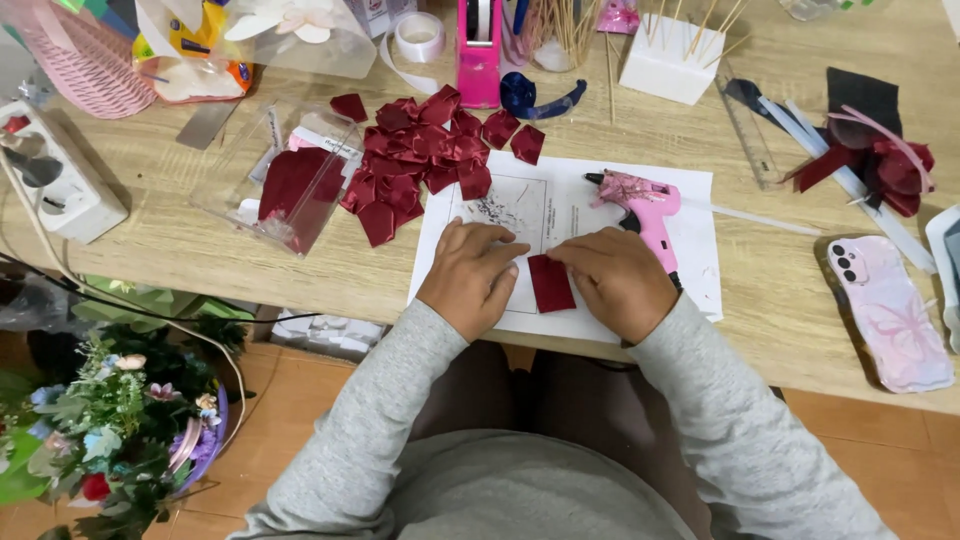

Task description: The person uses a pink hot glue gun to apply glue to small red fabric pieces and folds them into petal shapes on a white paper. They repeat this process multiple times, placing each finished petal aside on the table.

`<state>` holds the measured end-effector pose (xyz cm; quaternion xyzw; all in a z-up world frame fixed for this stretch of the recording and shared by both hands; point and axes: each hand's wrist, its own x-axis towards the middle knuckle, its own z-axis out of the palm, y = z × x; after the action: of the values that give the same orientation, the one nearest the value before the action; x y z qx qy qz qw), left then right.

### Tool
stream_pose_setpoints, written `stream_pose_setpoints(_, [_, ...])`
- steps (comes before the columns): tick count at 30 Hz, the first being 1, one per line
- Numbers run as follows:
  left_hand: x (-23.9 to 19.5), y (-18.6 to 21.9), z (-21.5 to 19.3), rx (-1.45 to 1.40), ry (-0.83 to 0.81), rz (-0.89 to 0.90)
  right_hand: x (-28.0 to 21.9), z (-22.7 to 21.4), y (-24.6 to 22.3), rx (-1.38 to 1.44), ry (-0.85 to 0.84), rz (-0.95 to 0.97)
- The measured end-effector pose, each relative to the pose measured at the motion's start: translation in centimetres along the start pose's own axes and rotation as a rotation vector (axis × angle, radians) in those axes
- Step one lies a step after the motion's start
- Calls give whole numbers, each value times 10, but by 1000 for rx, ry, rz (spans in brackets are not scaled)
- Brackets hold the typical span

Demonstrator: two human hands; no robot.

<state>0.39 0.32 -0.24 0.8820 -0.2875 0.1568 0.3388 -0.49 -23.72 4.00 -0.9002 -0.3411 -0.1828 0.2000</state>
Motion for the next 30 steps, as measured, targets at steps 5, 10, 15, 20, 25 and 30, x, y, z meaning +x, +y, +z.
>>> stream_pose_setpoints(5, [2,9,-7,-4,-35,10,-17,-19,11,85,16,155])
stream_pose_setpoints(10, [0,14,-8,32,-73,24,-33,-30,-3,177,-77,173])
stream_pose_setpoints(15, [0,14,-6,58,-64,17,-54,-19,-7,99,-67,145])
stream_pose_setpoints(20, [0,14,-5,42,-70,4,-60,-17,-26,28,-62,191])
stream_pose_setpoints(25, [1,16,-8,47,-80,-5,-59,-7,-30,27,48,179])
stream_pose_setpoints(30, [0,15,-7,44,-65,0,-55,-2,-33,26,127,144])
